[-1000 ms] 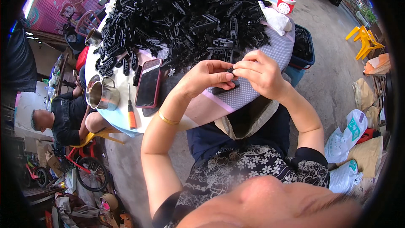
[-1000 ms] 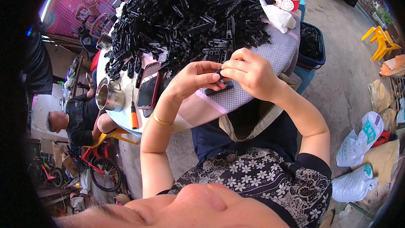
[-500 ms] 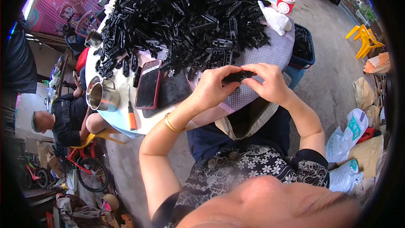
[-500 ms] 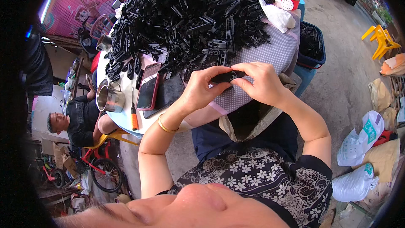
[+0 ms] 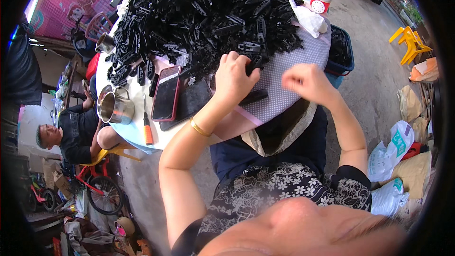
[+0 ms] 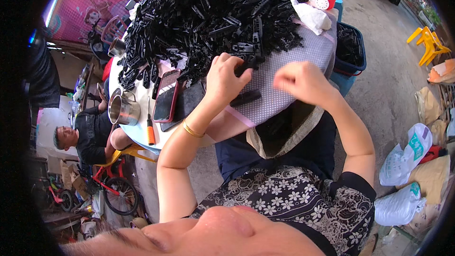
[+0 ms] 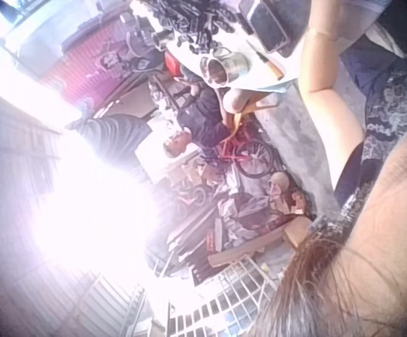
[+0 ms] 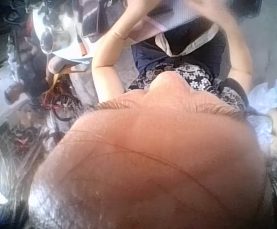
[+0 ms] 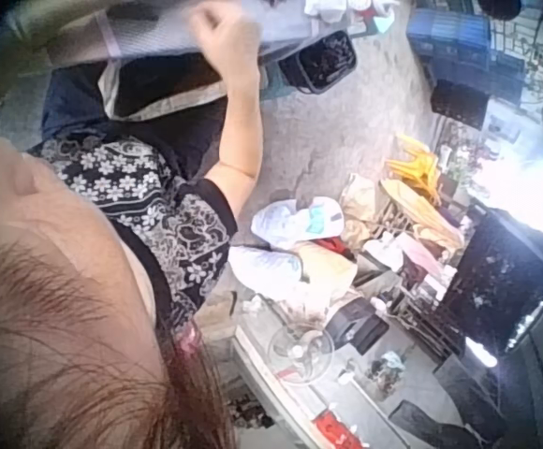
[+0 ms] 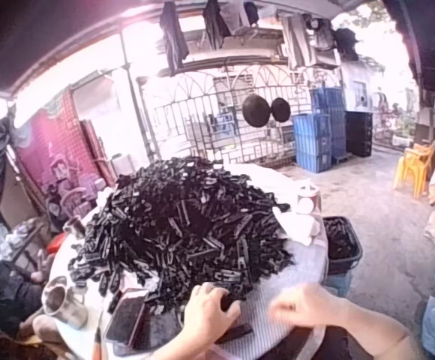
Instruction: The person repeatedly takes plastic pieces from a pile on the table, assembles them by attaching smaller components by hand, and drops the finished parts into a bag.
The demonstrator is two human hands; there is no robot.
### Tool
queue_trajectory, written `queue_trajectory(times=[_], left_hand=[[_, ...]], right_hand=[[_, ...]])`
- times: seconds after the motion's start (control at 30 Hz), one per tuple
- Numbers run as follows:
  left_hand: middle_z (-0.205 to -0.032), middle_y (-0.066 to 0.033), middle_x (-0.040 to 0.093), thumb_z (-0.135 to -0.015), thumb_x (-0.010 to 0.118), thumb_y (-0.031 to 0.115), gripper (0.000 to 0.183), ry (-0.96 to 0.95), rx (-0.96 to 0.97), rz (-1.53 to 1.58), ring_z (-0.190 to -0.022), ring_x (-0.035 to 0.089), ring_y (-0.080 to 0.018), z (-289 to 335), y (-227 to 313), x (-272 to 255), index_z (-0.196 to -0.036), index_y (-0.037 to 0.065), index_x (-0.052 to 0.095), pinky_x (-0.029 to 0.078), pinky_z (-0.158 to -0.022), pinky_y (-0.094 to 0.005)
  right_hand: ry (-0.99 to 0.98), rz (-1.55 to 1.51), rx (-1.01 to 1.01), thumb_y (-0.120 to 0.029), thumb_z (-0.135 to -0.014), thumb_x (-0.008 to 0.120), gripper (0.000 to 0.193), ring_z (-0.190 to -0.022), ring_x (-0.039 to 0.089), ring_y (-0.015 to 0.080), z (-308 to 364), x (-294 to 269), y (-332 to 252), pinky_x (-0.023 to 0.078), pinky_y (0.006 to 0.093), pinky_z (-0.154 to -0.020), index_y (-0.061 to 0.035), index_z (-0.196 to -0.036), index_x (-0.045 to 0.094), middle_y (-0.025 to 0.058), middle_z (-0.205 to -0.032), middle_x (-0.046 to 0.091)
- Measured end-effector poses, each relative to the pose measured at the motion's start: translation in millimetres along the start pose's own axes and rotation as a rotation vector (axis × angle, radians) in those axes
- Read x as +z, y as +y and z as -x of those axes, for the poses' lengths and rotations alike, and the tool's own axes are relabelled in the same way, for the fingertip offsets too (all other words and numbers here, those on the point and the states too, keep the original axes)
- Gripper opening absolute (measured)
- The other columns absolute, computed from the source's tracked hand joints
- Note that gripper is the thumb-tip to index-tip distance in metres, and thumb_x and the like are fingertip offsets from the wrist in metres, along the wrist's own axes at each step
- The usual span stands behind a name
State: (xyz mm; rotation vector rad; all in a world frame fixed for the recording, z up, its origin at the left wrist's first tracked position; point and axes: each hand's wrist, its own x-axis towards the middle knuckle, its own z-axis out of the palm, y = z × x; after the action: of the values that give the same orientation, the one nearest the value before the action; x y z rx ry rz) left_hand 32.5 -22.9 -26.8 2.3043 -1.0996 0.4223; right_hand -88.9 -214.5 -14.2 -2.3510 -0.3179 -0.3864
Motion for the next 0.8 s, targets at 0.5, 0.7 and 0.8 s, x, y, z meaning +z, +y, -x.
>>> queue_trajectory(times=[0.5,0.7,0.8], left_hand=[[-0.1,-0.0125,0.062,-0.08,0.063,-0.005,0.035,-0.261,-0.571,1.646,-0.088,0.063,-0.0185,1,-23,-14,-0.111,0.0,0.048,0.053,-0.083,-0.031],[-0.094,-0.0118,0.064,-0.082,0.063,-0.002,0.035,-0.315,-0.497,1.443,-0.085,0.065,-0.0184,6,-15,-11,-0.113,0.0,0.048,0.053,-0.082,-0.0291],[-0.093,-0.0114,0.063,-0.082,0.063,-0.001,0.034,-0.347,-0.503,1.448,-0.086,0.065,-0.0176,8,-12,-13,-0.113,-0.001,0.048,0.053,-0.082,-0.0288]], right_hand=[[0.481,0.349,0.105,-0.009,-0.074,0.069,0.014,-0.073,0.062,0.0237,-44,26,42,0.05,0.0328,-0.064,-0.0045,-0.086,0.063,0.0091,-0.083,0.061],[0.399,-0.304,0.04,-0.002,-0.079,0.067,0.017,-0.068,0.06,0.0099,-34,24,-5,0.048,0.0227,-0.06,-0.0012,-0.096,0.066,0.0078,-0.081,0.066],[0.386,-0.118,-0.103,-0.004,-0.077,0.069,0.011,-0.07,0.062,0.018,-31,30,-23,0.049,0.0254,-0.061,-0.0001,-0.087,0.067,0.0101,-0.084,0.065]])
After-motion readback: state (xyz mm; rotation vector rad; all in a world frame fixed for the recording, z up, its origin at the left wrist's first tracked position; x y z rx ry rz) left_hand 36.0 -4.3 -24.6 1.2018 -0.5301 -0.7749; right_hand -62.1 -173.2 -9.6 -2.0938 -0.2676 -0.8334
